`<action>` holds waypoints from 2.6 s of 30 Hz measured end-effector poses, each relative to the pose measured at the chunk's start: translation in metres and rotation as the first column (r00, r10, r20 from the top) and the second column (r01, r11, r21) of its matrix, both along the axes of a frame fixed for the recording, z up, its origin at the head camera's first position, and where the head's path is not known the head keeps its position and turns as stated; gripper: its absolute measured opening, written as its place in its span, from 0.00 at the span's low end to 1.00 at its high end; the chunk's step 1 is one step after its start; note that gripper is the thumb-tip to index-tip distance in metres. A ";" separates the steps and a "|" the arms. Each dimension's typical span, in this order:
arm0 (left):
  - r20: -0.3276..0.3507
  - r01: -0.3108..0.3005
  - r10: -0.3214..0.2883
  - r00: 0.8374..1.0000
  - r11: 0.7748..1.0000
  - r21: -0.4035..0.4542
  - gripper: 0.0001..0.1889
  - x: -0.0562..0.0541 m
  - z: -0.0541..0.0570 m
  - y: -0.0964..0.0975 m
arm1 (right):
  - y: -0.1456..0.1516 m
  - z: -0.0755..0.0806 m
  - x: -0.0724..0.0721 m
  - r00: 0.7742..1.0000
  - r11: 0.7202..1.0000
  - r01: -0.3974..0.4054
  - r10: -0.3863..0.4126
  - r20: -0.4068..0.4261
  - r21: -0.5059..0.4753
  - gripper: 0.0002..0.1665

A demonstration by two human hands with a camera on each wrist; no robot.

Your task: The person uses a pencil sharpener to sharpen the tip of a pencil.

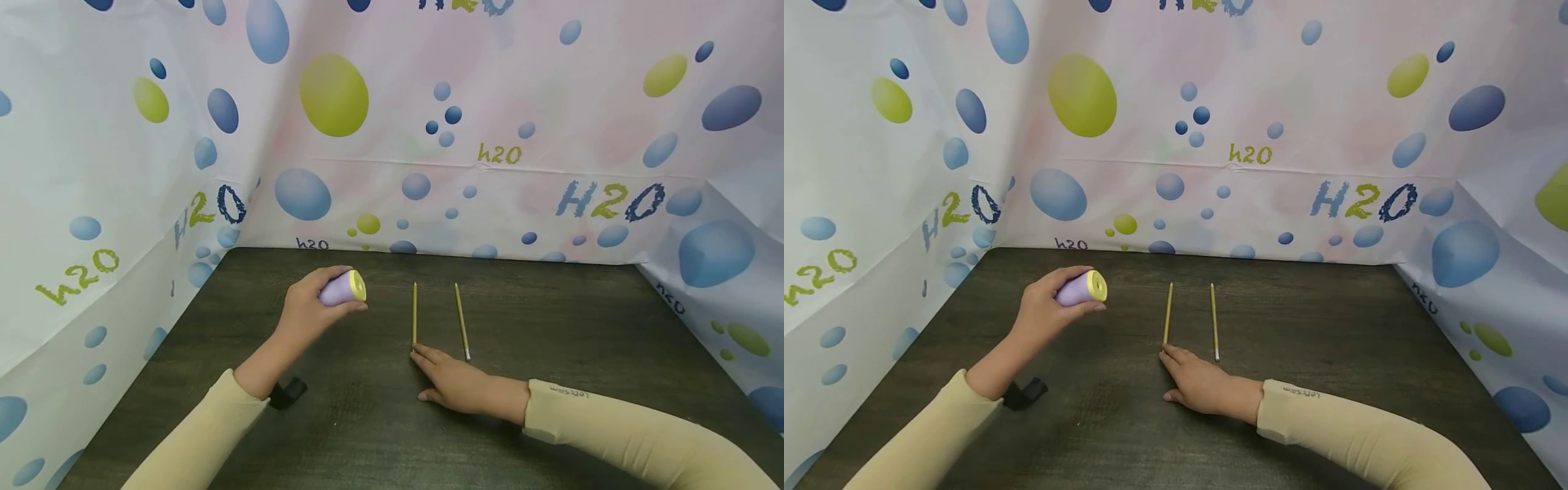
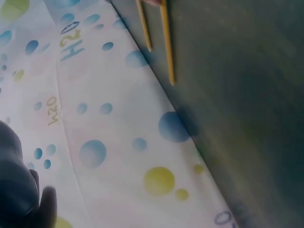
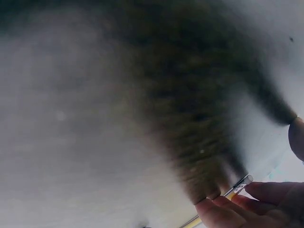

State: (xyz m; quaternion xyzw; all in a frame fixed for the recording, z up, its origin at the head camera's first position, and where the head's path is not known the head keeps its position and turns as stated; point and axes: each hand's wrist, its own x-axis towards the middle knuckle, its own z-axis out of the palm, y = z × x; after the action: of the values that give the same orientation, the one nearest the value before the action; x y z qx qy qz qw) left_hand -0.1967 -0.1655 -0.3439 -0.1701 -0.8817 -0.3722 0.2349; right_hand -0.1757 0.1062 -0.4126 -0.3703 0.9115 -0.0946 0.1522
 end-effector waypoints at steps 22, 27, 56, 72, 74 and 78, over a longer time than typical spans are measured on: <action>0.337 0.033 -0.134 0.932 0.957 0.289 0.36 -0.060 0.011 0.007 | -0.003 -0.001 0.000 1.000 0.999 0.002 -0.002 -0.018 0.044 0.42; 0.355 0.014 -0.146 0.923 0.937 0.349 0.36 -0.073 0.007 0.010 | -0.002 0.000 0.000 1.000 0.999 -0.006 0.007 -0.028 0.046 0.42; 0.546 -0.079 -0.100 0.832 0.952 0.295 0.35 -0.127 -0.048 0.025 | -0.004 0.004 -0.002 0.999 0.999 -0.027 0.029 -0.029 0.040 0.37; 0.629 -0.142 -0.046 0.776 0.959 0.245 0.36 -0.135 -0.068 0.028 | -0.007 0.006 -0.001 1.000 0.998 -0.011 0.012 -0.012 0.056 0.37; 0.630 -0.144 -0.043 0.775 0.960 0.242 0.36 -0.135 -0.069 0.029 | -0.007 0.006 -0.002 1.000 0.999 -0.006 0.006 -0.007 0.052 0.38; 0.630 -0.140 -0.036 0.775 0.964 0.227 0.36 -0.136 -0.071 0.030 | -0.007 0.004 -0.003 1.000 0.999 0.011 -0.012 0.017 0.041 0.40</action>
State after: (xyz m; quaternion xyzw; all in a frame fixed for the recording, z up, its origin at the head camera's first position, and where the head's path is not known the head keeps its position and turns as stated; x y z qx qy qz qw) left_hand -0.3325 -0.1353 -0.4146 0.0211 -0.8567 -0.5137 -0.0426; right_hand -0.1783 0.0988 -0.4084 -0.3610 0.9140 -0.0798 0.1668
